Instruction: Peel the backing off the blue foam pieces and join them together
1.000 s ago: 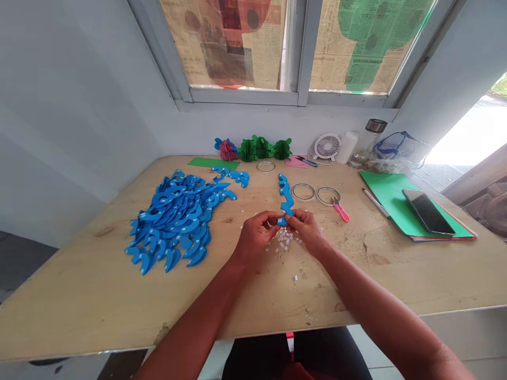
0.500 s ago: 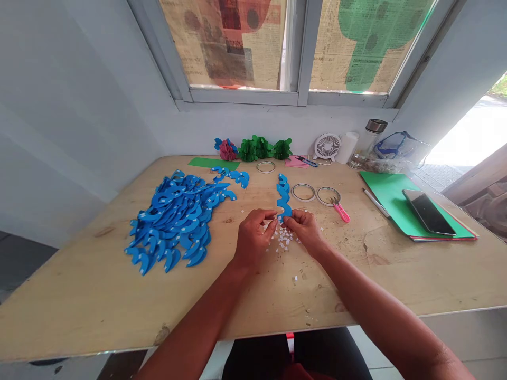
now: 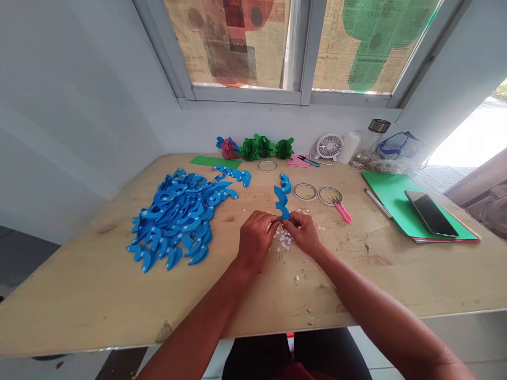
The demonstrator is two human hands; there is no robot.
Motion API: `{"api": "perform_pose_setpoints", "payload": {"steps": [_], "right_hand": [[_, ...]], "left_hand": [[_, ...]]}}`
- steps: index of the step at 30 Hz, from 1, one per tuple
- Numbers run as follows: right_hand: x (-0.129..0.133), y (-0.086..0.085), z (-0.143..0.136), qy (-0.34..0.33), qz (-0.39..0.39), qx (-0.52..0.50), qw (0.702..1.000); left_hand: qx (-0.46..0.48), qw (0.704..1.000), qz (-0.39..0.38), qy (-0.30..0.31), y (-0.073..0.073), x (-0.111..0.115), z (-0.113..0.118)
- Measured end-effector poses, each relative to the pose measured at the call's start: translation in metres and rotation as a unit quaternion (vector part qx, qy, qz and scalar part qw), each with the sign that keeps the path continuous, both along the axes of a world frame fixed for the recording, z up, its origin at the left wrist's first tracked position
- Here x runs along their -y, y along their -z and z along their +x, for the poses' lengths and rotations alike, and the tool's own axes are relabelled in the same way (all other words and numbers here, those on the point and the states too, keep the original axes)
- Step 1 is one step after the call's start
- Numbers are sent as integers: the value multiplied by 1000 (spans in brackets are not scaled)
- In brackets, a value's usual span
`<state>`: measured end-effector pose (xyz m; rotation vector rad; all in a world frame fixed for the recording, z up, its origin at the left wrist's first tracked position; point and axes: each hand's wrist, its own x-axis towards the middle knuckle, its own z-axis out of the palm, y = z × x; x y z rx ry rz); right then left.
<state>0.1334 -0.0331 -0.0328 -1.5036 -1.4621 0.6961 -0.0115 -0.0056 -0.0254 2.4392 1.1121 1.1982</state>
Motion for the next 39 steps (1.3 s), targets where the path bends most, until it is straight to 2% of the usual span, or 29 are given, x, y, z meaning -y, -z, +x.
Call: {"api": "perform_pose_setpoints", "payload": {"steps": [8, 19, 31, 39], "right_hand": [[3, -4, -2, 5, 5, 31, 1000], [4, -4, -2, 12, 10, 40, 999], [3, -4, -2, 12, -17, 10, 1000], [-3, 1, 2, 9, -37, -72, 997]], "left_hand": [[-3, 1000, -7, -21, -2, 3, 0], [38, 998, -42, -13, -6, 6, 1], [46, 997, -54, -27, -10, 6, 1], [27, 999, -43, -2, -3, 1, -1]]}}
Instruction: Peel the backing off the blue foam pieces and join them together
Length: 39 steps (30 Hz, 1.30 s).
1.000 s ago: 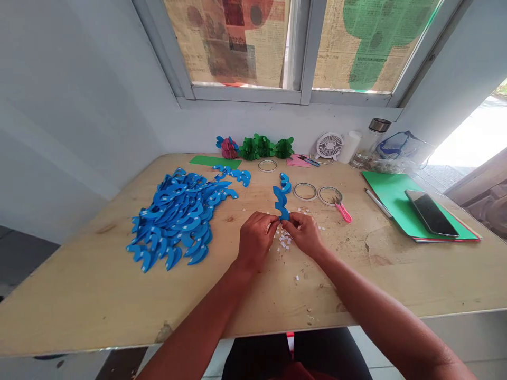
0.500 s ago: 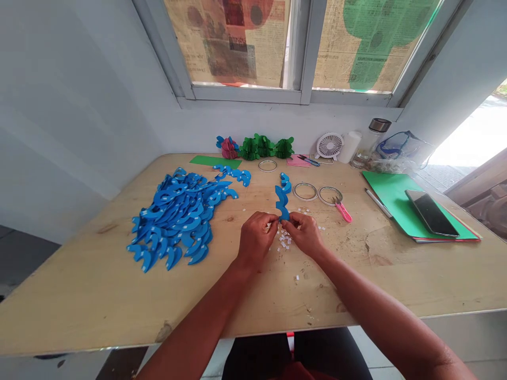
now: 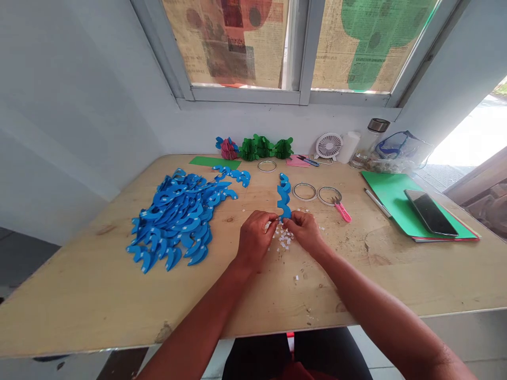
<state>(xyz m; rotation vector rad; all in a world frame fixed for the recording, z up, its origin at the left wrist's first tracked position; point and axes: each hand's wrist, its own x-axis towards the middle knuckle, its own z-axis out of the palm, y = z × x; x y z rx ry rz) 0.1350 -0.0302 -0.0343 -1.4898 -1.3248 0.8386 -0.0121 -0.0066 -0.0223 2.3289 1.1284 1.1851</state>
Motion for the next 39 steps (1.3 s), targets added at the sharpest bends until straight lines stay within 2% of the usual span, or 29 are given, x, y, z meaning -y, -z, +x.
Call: {"api": "perform_pose_setpoints", "payload": {"steps": [10, 17, 27, 39], "right_hand": [[-2, 2, 3, -46, -15, -25, 999], [-3, 3, 5, -70, -2, -20, 997], [-1, 1, 5, -69, 12, 14, 997], [-2, 5, 5, -77, -4, -12, 997]], "left_hand": [[-107, 990, 76, 46, -3, -5, -6], [-121, 987, 89, 56, -5, -4, -7], [-89, 992, 54, 79, -2, -7, -8], [-44, 997, -18, 56, -2, -8, -8]]}}
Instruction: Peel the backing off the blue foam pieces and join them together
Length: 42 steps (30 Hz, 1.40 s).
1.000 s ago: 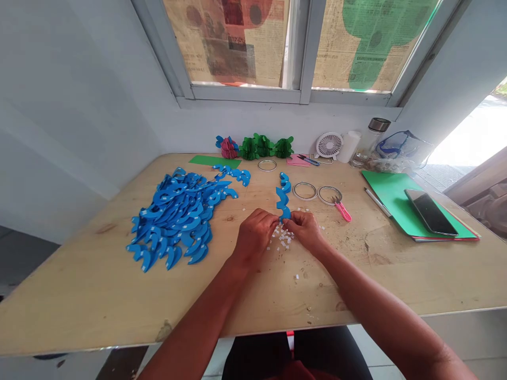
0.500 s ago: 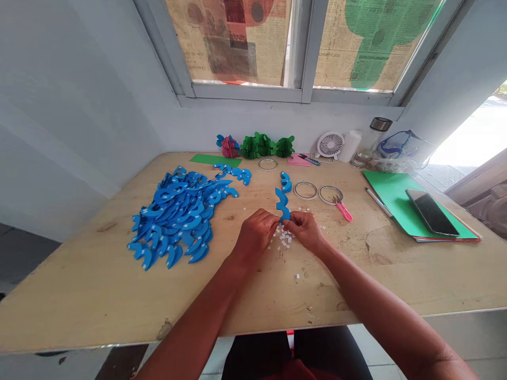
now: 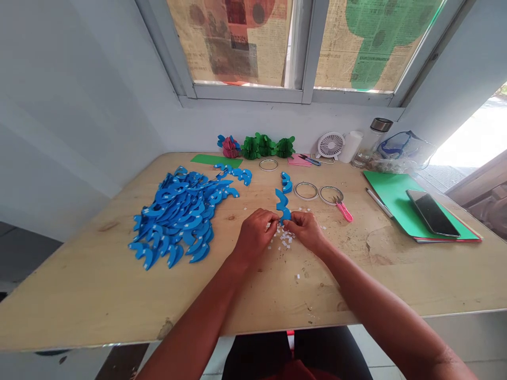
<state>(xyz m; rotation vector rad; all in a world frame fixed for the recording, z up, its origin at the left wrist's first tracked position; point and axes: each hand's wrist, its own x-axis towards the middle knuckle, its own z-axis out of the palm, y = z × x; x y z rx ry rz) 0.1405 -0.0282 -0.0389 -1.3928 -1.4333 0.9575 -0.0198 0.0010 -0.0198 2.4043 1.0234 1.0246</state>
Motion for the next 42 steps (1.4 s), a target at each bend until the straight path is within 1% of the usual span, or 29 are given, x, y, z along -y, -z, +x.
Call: {"api": "perform_pose_setpoints", "payload": {"steps": [5, 9, 12, 15, 19, 24, 27, 29, 31, 33, 35, 37, 38, 42], "right_hand": [[0, -2, -1, 10, -14, -19, 1000], [0, -4, 0, 17, -25, -37, 999], [0, -5, 0, 38, -27, -45, 998], [0, -6, -1, 45, -27, -53, 997], [0, -5, -2, 42, -17, -63, 997], [0, -1, -3, 36, 8, -36, 999], [0, -1, -3, 41, 5, -41, 998], [-1, -2, -3, 49, 6, -43, 998], [-1, -4, -3, 51, 12, -39, 998], [-1, -5, -2, 51, 17, -32, 998], [-1, -5, -2, 56, 18, -26, 998], [-1, -4, -2, 61, 13, -24, 998], [-1, -4, -2, 60, 9, -25, 998], [-1, -3, -1, 62, 9, -34, 997]], "left_hand": [[47, 996, -65, -36, 0, -1, 2], [49, 988, -113, -90, -1, -3, 0], [40, 984, -132, -110, -1, -4, -2], [61, 977, -183, -90, -1, -4, -1], [135, 947, -290, -35, 0, -2, 3], [162, 932, -321, -34, 1, -1, 7], [162, 927, -337, -4, 0, -1, 6], [149, 932, -329, 18, -1, -1, 5], [133, 942, -309, 22, -1, -1, 5], [128, 948, -292, 8, -1, -1, 4], [132, 954, -268, -25, 0, 0, 4], [138, 965, -216, -58, 1, 1, 4], [142, 971, -181, -62, 2, 1, 5], [148, 988, -46, -8, 2, 2, 6]]}}
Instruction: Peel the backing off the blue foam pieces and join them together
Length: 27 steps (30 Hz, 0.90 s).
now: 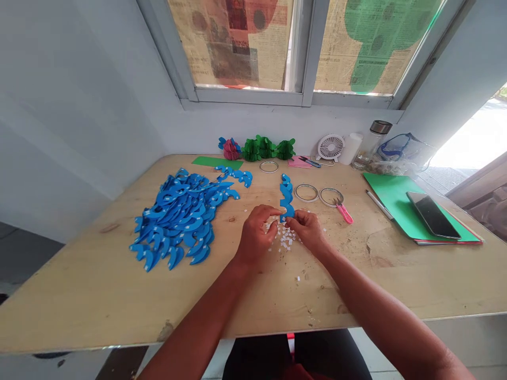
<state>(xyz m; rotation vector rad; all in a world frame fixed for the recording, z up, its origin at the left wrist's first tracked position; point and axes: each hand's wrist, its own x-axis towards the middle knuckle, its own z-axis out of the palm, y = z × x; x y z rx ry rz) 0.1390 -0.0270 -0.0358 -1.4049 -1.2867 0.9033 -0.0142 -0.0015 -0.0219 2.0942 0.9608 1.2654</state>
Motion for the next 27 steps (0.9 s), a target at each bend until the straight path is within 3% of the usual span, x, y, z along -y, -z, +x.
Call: {"api": "perform_pose_setpoints", "payload": {"steps": [4, 10, 13, 21, 27], "right_hand": [[-1, 1, 0, 14, 4, -6, 1000], [-1, 4, 0, 17, 6, -3, 1000], [-1, 3, 0, 19, 5, 4, 1000], [0, 3, -3, 14, 11, 34, 999], [2, 3, -5, 17, 24, 70, 997]], "left_hand": [[-40, 997, 60, -10, 1, 0, 0], [-9, 999, 42, 8, 4, -2, -2], [-2, 999, 35, -14, 3, -1, -1], [-99, 989, 97, -44, 1, 3, 4], [-111, 987, 106, -52, 2, 2, 4]]}}
